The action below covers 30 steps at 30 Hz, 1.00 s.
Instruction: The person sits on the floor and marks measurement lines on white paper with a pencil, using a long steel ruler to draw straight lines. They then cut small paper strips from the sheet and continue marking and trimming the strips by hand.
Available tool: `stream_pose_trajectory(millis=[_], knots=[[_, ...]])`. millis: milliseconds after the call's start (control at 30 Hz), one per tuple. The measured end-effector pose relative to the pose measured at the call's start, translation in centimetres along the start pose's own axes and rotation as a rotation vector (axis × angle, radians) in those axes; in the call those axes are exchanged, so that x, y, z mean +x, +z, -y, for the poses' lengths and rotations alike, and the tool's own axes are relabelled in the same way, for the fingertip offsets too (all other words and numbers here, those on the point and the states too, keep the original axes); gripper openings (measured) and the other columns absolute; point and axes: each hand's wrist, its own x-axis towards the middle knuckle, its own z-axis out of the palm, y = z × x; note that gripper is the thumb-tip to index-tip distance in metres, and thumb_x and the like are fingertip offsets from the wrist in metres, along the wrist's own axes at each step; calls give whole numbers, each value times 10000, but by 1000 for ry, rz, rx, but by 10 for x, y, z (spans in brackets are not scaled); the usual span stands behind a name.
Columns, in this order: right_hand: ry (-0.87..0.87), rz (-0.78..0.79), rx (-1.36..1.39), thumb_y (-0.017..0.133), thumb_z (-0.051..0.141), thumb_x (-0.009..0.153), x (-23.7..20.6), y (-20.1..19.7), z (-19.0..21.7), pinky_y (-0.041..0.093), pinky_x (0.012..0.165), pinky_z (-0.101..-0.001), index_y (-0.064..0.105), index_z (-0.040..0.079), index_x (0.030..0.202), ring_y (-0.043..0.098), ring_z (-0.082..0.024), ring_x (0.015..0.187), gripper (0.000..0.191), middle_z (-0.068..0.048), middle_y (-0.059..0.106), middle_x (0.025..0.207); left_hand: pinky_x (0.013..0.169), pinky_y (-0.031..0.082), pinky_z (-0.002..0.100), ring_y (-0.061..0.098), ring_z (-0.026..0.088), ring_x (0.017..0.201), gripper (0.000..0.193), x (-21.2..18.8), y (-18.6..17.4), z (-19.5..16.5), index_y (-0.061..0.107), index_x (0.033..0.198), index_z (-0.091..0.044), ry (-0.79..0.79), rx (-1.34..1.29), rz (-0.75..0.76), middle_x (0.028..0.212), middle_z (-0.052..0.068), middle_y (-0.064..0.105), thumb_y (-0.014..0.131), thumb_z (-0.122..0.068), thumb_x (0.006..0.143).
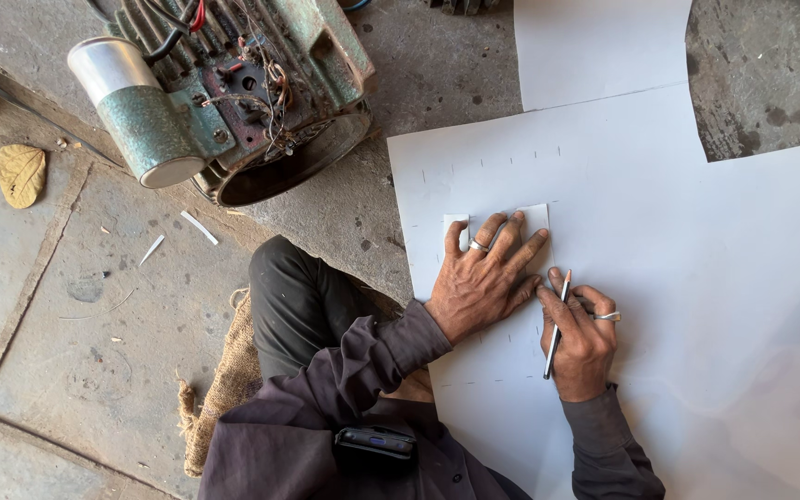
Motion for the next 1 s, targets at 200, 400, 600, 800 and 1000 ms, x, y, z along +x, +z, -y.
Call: stream_pose_trajectory(millis=[200,400,600,800,1000], knots=[[-1,-3,10,782,-38,873,2,-2,5,528,893,-347,758,68,1137,636,-255,1048,286,-87,768,1180,1167,281,600,404,232,1416,629,-1,0,2,490,1534,-223,0,4,-2,1530,100,462,578,-550,1004],[257,-117,349,674,33,933,-2,-8,-1,561,816,-295,725,50,1258,643,-203,952,329,-121,729,1033,1150,271,602,406,247,1418,638,-1,1,2,488,1547,-218,8,30,21,1540,112,458,559,-546,1005],[540,-51,701,611,6,1022,-16,-24,-5,578,770,-279,719,19,1140,728,-156,878,161,-97,755,1017,1154,278,624,414,265,1415,638,0,3,-1,503,1520,-218,-10,-10,-3,1525,112,465,576,-555,984],[354,-19,624,727,-35,930,-10,-23,2,597,799,-282,694,-2,1048,726,-172,898,127,-115,737,1023,1108,317,637,424,266,1362,648,4,-2,-3,554,1467,-221,-20,-6,-8,1453,95,498,677,-554,924],[315,-35,572,763,-33,915,-9,-16,2,609,810,-298,691,6,1034,737,-181,923,145,-119,737,1030,1072,327,615,431,262,1322,659,15,-5,-3,619,1366,-204,-34,-29,91,1320,63,513,788,-531,820]])
